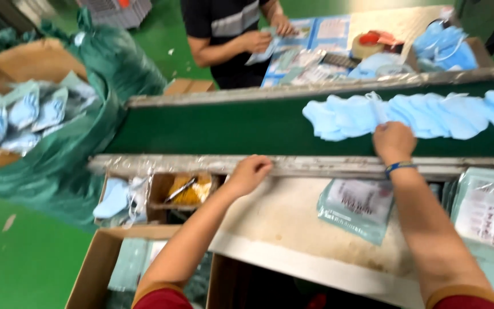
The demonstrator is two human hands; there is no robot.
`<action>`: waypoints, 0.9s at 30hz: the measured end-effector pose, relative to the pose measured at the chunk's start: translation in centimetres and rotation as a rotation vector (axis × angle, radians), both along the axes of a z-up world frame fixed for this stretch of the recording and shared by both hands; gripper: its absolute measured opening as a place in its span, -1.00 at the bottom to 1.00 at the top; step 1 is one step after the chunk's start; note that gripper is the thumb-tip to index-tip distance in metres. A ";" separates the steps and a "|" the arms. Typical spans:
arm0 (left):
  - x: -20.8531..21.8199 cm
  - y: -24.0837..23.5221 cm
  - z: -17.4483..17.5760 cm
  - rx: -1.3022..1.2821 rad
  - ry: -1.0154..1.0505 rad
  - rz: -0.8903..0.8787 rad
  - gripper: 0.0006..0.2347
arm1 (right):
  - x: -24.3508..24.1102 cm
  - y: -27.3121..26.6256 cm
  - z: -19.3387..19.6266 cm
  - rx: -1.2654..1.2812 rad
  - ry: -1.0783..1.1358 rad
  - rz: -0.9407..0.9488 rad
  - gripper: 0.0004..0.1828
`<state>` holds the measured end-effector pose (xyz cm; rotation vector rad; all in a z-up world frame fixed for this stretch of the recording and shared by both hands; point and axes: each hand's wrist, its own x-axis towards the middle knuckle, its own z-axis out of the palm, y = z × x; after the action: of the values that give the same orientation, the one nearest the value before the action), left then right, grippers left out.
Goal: The recorder is packing blue medical face masks into plastic bags and arranging the bags into a cardboard box on a production line.
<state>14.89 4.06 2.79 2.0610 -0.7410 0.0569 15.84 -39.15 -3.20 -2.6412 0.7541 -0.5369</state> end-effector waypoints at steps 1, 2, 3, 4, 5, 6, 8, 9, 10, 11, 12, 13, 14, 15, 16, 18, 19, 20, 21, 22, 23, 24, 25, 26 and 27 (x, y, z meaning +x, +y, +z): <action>1.0 -2.1 0.0 0.147 0.000 0.045 -0.77 | 0.3 0.3 -0.8 -0.028 -0.071 0.103 -0.60; 2.0 -4.3 -0.1 0.293 -0.001 0.092 -0.75 | 0.8 0.6 -1.7 -0.058 -0.141 0.206 -0.54; 3.9 -6.3 -0.4 0.296 -0.010 0.082 -0.75 | 0.3 1.4 -1.5 -0.056 -0.149 0.195 -0.54; 5.8 -8.4 -0.7 0.393 -0.086 0.115 -0.67 | -0.2 2.3 -1.4 -0.098 -0.189 0.263 -0.46; 7.7 -10.6 -1.0 0.484 -0.165 0.146 -0.59 | -0.6 3.0 -1.2 -0.146 -0.228 0.328 -0.36; 9.6 -12.8 -1.3 0.482 -0.175 0.134 -0.59 | -0.3 3.0 -0.5 -0.149 -0.234 0.314 -0.36; 12.5 -17.1 -2.6 0.601 -0.132 0.274 -0.35 | -0.8 3.5 0.1 -0.090 -0.212 0.276 -0.47; 13.2 -19.5 -2.5 0.599 -0.135 0.258 -0.35 | -0.6 3.1 -0.2 -0.092 -0.209 0.261 -0.47; 13.9 -21.7 -2.3 0.462 0.008 0.292 -0.29 | -0.4 2.9 -0.6 -0.040 -0.214 0.323 -0.48; 14.4 -24.0 -2.2 0.317 0.154 0.329 -0.21 | -0.2 2.5 -0.8 0.006 -0.218 0.393 -0.49; 15.2 -26.1 -3.2 0.309 0.156 0.320 -0.21 | -0.1 2.2 -0.5 -0.004 -0.215 0.387 -0.49; 15.7 -27.9 -4.5 0.196 0.184 0.307 -0.18 | -0.2 2.2 -0.4 0.065 -0.233 0.417 -0.55; 16.1 -29.6 -5.8 0.083 0.212 0.293 -0.11 | -0.5 2.2 -0.3 0.134 -0.251 0.446 -0.61; 16.0 -29.7 -6.2 0.085 0.216 0.291 -0.11 | -0.4 1.9 -0.3 0.135 -0.248 0.443 -0.61; 15.7 -29.9 -6.7 -0.038 0.193 0.251 -0.13 | -0.4 1.6 -0.2 0.196 -0.401 0.412 -0.62; 13.1 -28.1 -5.8 -0.158 0.179 0.217 -0.12 | -1.0 1.5 0.2 0.262 -0.544 0.382 -0.57; 10.9 -26.3 -4.1 -0.258 0.189 0.153 -0.18 | -1.3 1.7 0.8 0.450 -0.669 0.307 -0.46; 8.7 -24.5 -2.4 -0.357 0.198 0.090 -0.24 | -1.6 1.9 1.4 0.637 -0.792 0.225 -0.33; 6.3 -22.2 -1.5 -0.360 0.202 0.103 -0.24 | -2.5 2.3 0.2 0.641 -0.781 0.235 -0.33; 3.8 -19.8 -0.6 -0.403 0.271 -0.024 -0.29 | -3.5 2.7 -1.0 1.145 -0.760 0.379 -0.32; 1.4 -17.1 0.4 -0.444 0.337 -0.147 -0.33 | -4.3 3.5 -2.2 1.653 -0.697 0.518 -0.30; -0.2 -14.9 0.7 -0.447 0.340 -0.130 -0.33 | -6.5 4.1 -2.4 1.661 -0.679 0.524 -0.30; -2.2 -12.5 0.6 -0.421 0.384 -0.221 -0.35 | -9.1 5.0 -2.9 1.627 -0.543 0.744 -0.24; -4.3 -10.1 0.5 -0.396 0.429 -0.313 -0.37 | -11.6 5.8 -3.4 1.581 -0.404 0.961 -0.16; -6.7 -8.3 1.4 -0.398 0.447 -0.285 -0.37 | -13.6 7.0 -0.9 1.604 -0.373 0.960 -0.16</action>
<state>8.20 -4.26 4.22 1.5001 -0.6692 -0.3772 2.19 -32.18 -4.12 -1.0513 -0.2636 -0.0122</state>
